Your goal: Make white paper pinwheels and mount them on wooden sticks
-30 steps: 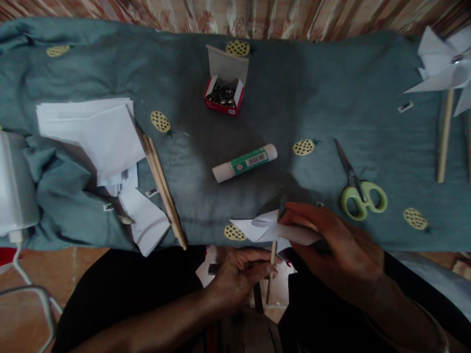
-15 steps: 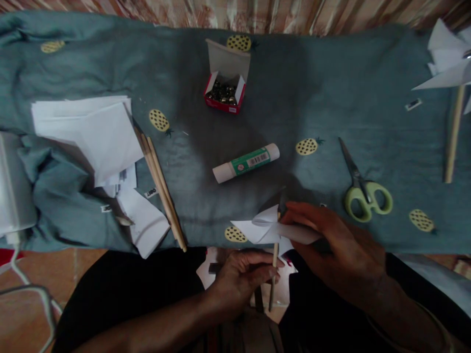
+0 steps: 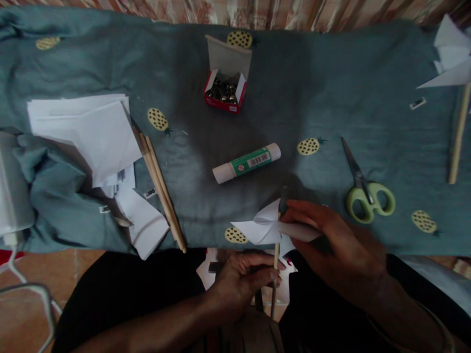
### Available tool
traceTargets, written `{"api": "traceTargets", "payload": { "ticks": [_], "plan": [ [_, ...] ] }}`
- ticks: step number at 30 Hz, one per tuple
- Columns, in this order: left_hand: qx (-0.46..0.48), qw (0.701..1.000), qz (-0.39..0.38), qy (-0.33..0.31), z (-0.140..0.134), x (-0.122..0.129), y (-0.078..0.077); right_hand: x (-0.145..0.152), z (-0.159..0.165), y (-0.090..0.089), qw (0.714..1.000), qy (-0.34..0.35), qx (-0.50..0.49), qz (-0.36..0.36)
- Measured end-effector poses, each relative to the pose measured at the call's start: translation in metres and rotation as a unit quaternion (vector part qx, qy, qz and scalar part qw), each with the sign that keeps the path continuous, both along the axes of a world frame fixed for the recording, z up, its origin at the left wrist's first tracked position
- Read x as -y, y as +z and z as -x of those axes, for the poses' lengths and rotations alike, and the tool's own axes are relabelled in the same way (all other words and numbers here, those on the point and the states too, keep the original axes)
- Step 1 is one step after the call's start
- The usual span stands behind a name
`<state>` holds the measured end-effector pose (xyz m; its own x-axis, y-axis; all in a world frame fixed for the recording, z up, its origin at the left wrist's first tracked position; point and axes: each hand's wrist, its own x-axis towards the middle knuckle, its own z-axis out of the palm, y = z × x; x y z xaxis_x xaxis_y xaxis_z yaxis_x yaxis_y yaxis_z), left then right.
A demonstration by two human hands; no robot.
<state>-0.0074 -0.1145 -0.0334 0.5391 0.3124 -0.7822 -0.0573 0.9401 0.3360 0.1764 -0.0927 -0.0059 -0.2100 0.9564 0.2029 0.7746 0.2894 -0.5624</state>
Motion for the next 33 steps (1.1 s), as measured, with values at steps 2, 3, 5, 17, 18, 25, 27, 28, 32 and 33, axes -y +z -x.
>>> {"api": "traceTargets", "payload": {
  "ticks": [2,3,5,17,18,25,27,28,32,33],
  "plan": [
    [0.002,1.0,-0.001,-0.001,0.0,0.0,0.0,-0.001,0.0,0.001,1.0,0.003,-0.004,0.0],
    [0.001,1.0,0.0,0.001,0.001,0.0,0.001,-0.001,0.0,0.001,1.0,0.003,-0.004,0.0],
    [0.0,1.0,0.001,-0.001,0.001,0.0,0.001,-0.002,0.001,0.001,1.0,0.002,-0.001,0.001],
    [-0.001,1.0,-0.014,-0.002,0.0,0.001,0.002,-0.005,0.002,0.005,0.999,-0.024,-0.035,0.03],
    [0.003,1.0,-0.017,0.0,0.0,0.001,0.002,-0.005,0.003,0.005,0.998,-0.027,-0.039,0.033],
    [0.018,0.999,-0.033,0.005,0.001,-0.002,0.005,-0.007,0.001,0.003,0.985,-0.075,-0.082,0.134],
    [0.023,0.999,-0.035,0.01,0.001,-0.002,0.005,-0.009,0.0,0.003,0.977,-0.09,-0.094,0.171],
    [0.024,0.999,-0.036,0.014,0.001,-0.001,0.005,-0.01,0.0,0.004,0.973,-0.095,-0.097,0.186],
    [0.027,0.999,-0.025,0.027,0.001,0.001,0.003,-0.017,0.002,0.007,0.968,-0.109,-0.086,0.211],
    [0.027,0.999,-0.019,0.031,0.001,0.002,0.003,-0.019,0.003,0.007,0.968,-0.108,-0.082,0.211]
  ]
}}
